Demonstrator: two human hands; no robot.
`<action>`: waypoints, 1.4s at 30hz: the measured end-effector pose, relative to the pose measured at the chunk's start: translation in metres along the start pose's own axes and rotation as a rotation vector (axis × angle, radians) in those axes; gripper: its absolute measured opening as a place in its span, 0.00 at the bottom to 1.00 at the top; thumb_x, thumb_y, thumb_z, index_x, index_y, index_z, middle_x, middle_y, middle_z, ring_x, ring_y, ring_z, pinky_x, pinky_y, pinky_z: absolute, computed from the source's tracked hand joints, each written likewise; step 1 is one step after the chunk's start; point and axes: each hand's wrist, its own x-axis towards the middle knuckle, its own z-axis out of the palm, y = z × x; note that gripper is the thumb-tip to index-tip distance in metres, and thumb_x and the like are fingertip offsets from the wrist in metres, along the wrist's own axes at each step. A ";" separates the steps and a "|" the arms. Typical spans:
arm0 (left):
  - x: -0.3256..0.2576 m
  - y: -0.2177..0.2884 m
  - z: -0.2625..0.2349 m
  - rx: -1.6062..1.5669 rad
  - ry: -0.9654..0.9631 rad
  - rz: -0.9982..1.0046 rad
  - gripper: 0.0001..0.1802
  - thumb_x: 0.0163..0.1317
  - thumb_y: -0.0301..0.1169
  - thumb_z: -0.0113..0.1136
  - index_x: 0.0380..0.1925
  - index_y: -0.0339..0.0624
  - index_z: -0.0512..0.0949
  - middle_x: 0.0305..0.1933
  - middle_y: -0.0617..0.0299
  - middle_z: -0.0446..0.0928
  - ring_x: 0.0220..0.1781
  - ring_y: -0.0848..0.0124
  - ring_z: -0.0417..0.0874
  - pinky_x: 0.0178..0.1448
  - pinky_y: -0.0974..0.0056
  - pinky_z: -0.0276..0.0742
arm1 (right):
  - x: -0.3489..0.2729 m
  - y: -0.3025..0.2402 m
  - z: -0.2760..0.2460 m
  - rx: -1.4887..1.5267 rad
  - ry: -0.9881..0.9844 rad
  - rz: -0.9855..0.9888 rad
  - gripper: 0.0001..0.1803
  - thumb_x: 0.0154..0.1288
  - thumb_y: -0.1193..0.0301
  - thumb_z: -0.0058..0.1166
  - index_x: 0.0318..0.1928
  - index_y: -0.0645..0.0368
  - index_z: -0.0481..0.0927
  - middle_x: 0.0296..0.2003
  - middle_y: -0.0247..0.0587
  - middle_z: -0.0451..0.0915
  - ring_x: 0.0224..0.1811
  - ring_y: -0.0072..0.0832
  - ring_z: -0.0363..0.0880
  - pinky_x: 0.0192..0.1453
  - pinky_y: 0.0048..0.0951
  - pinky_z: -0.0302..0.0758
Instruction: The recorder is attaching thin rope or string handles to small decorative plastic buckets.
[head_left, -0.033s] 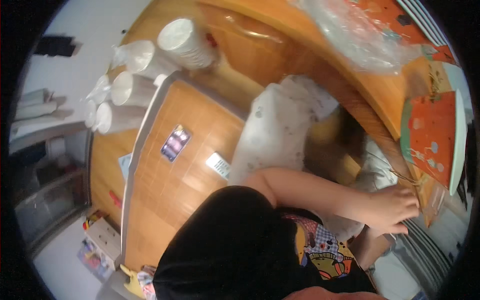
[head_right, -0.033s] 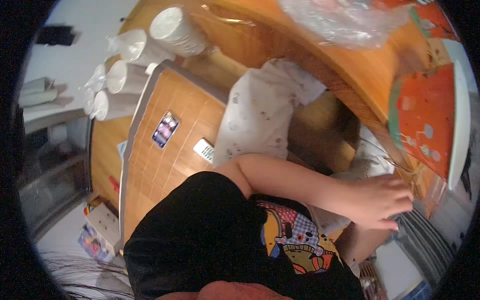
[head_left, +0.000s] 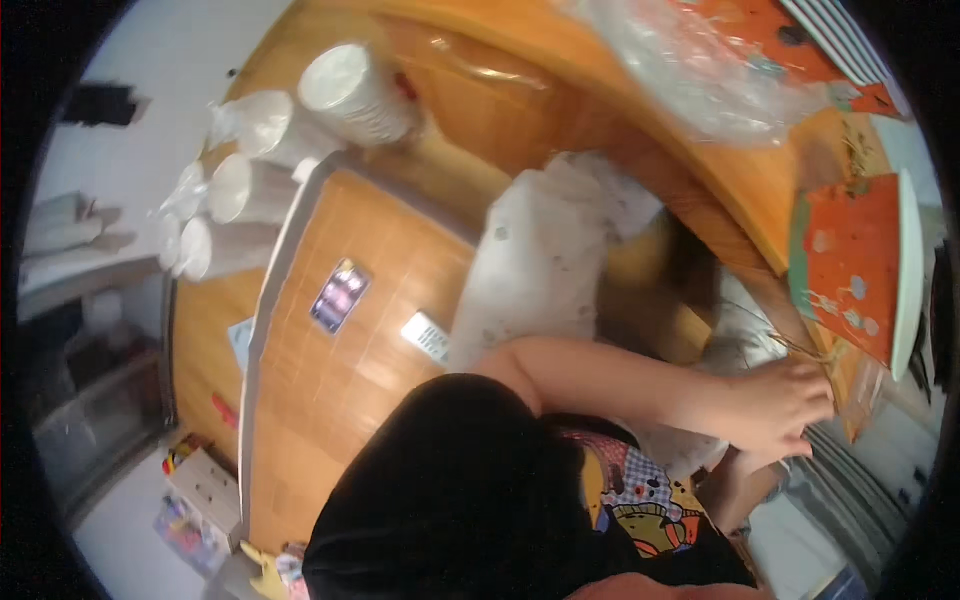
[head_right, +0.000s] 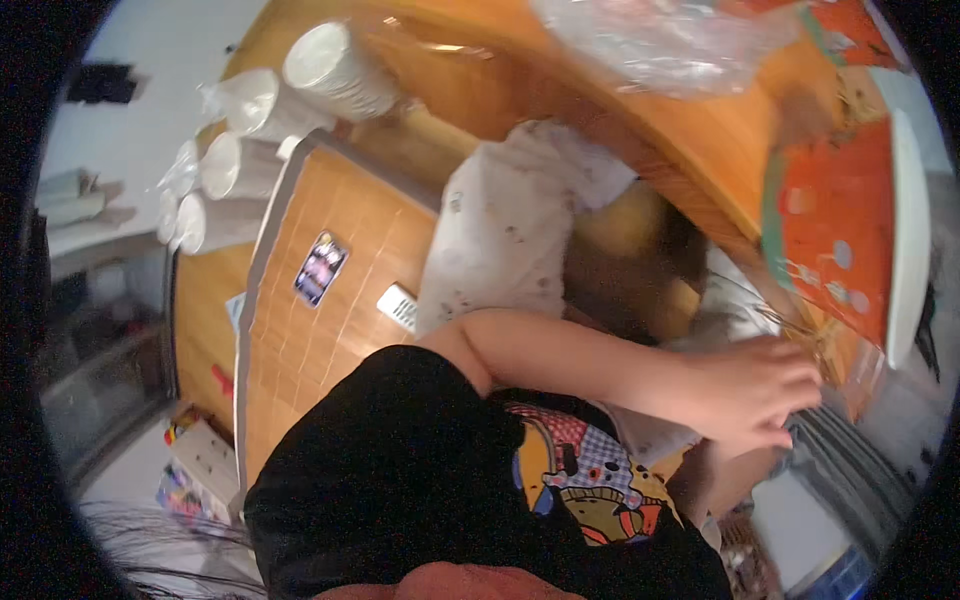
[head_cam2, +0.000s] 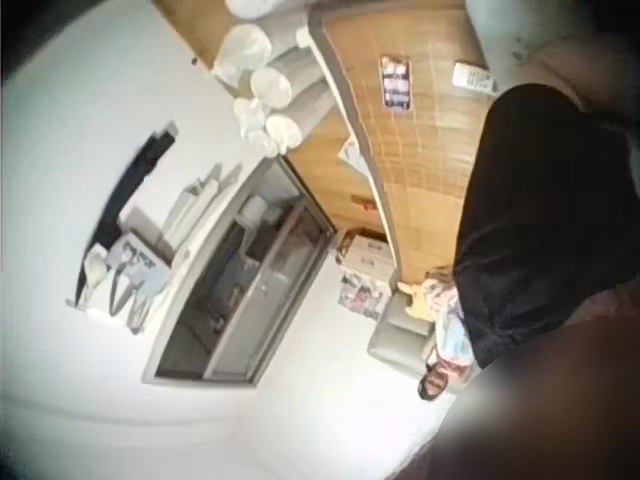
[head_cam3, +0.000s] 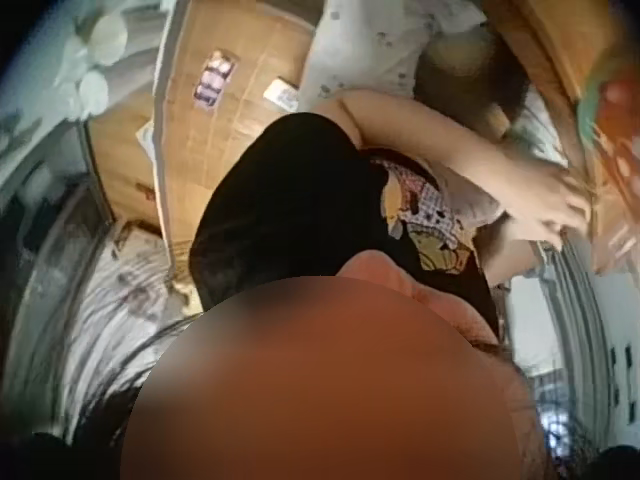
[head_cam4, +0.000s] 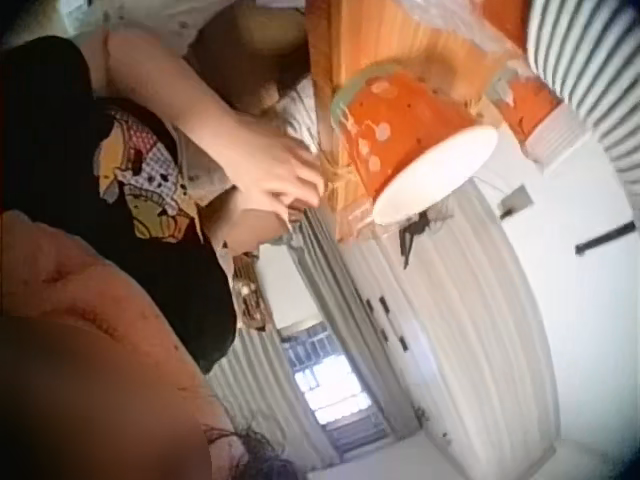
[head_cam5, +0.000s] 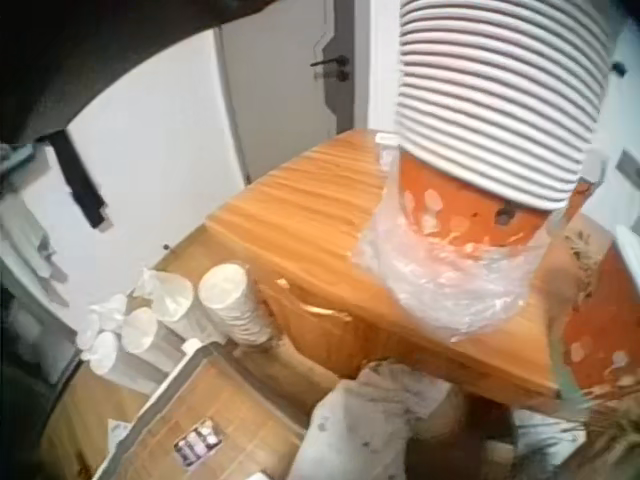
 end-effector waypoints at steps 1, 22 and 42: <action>0.005 0.000 -0.008 -0.023 0.027 -0.001 0.28 0.61 0.44 0.65 0.54 0.35 0.73 0.56 0.49 0.72 0.59 0.51 0.76 0.62 0.49 0.73 | 0.006 -0.016 0.005 -0.010 0.105 -0.042 0.18 0.72 0.79 0.55 0.59 0.62 0.70 0.51 0.44 0.79 0.51 0.30 0.79 0.59 0.29 0.76; 0.028 0.028 -0.063 -0.514 -0.229 -0.580 0.08 0.72 0.26 0.52 0.35 0.37 0.79 0.33 0.68 0.74 0.38 0.81 0.72 0.45 0.73 0.68 | 0.059 -0.082 0.100 -0.104 -0.040 -0.382 0.24 0.62 0.90 0.57 0.57 0.61 0.68 0.42 0.44 0.81 0.47 0.28 0.81 0.53 0.29 0.77; 0.024 0.033 -0.074 -0.685 -0.185 -0.561 0.07 0.73 0.29 0.54 0.34 0.39 0.77 0.28 0.70 0.75 0.30 0.85 0.70 0.34 0.74 0.65 | 0.082 -0.086 0.107 -0.054 -0.213 -0.293 0.28 0.56 0.84 0.69 0.49 0.58 0.64 0.32 0.42 0.85 0.37 0.22 0.78 0.41 0.22 0.75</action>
